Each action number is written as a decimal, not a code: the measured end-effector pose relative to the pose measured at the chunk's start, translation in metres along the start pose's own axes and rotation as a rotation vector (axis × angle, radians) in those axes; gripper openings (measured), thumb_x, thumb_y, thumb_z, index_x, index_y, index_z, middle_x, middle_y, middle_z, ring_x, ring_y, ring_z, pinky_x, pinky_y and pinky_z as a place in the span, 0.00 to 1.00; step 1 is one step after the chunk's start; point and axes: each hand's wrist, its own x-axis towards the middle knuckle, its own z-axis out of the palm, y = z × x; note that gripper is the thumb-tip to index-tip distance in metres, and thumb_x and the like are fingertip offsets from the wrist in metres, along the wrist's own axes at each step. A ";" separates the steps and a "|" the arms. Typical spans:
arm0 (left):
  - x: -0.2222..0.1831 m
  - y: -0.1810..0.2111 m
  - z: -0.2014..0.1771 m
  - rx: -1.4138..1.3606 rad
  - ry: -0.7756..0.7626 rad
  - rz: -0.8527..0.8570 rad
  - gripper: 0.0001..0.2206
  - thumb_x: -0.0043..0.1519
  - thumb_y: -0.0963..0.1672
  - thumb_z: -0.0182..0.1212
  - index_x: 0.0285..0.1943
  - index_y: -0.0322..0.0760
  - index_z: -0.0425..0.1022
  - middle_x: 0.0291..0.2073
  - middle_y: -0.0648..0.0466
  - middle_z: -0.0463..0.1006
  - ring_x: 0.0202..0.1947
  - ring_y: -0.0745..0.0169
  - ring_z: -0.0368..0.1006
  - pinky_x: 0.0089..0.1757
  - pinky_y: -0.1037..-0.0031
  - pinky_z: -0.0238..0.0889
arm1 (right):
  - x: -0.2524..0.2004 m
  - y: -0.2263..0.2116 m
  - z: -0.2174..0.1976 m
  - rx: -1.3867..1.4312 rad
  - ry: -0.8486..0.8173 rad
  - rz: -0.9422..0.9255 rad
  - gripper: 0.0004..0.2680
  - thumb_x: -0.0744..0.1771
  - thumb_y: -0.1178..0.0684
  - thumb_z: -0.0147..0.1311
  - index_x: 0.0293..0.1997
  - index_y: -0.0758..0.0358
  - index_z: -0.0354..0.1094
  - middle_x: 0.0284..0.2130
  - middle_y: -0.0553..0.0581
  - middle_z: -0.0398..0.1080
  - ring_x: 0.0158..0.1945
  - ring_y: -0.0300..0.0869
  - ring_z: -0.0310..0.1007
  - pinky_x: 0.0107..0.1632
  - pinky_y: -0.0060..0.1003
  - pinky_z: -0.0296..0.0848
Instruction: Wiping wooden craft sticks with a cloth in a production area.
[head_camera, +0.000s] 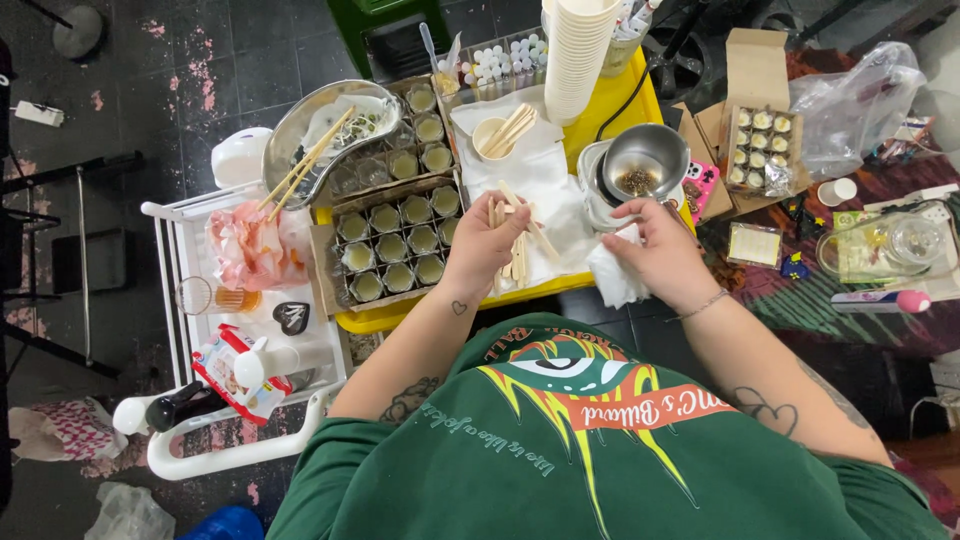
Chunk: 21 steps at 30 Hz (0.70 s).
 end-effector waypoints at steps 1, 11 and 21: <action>0.002 -0.004 0.001 0.001 -0.002 -0.003 0.06 0.65 0.43 0.62 0.47 0.37 0.74 0.33 0.57 0.78 0.24 0.79 0.63 0.22 0.82 0.49 | 0.000 -0.001 0.009 0.001 0.002 0.002 0.13 0.66 0.59 0.60 0.55 0.63 0.63 0.35 0.47 0.71 0.36 0.29 0.68 0.37 0.25 0.69; 0.007 -0.003 -0.012 0.221 -0.281 0.234 0.04 0.68 0.40 0.63 0.48 0.32 0.74 0.36 0.60 0.76 0.38 0.75 0.69 0.41 0.80 0.64 | 0.002 -0.030 0.066 0.663 -0.144 0.230 0.11 0.69 0.58 0.54 0.58 0.64 0.65 0.43 0.51 0.74 0.44 0.32 0.74 0.46 0.28 0.73; -0.018 0.027 -0.006 0.643 -0.343 0.185 0.06 0.61 0.41 0.67 0.43 0.33 0.77 0.33 0.57 0.80 0.36 0.74 0.74 0.40 0.76 0.69 | -0.004 -0.023 0.078 1.131 -0.620 0.479 0.19 0.73 0.32 0.34 0.39 0.56 0.62 0.23 0.51 0.64 0.26 0.39 0.63 0.32 0.37 0.68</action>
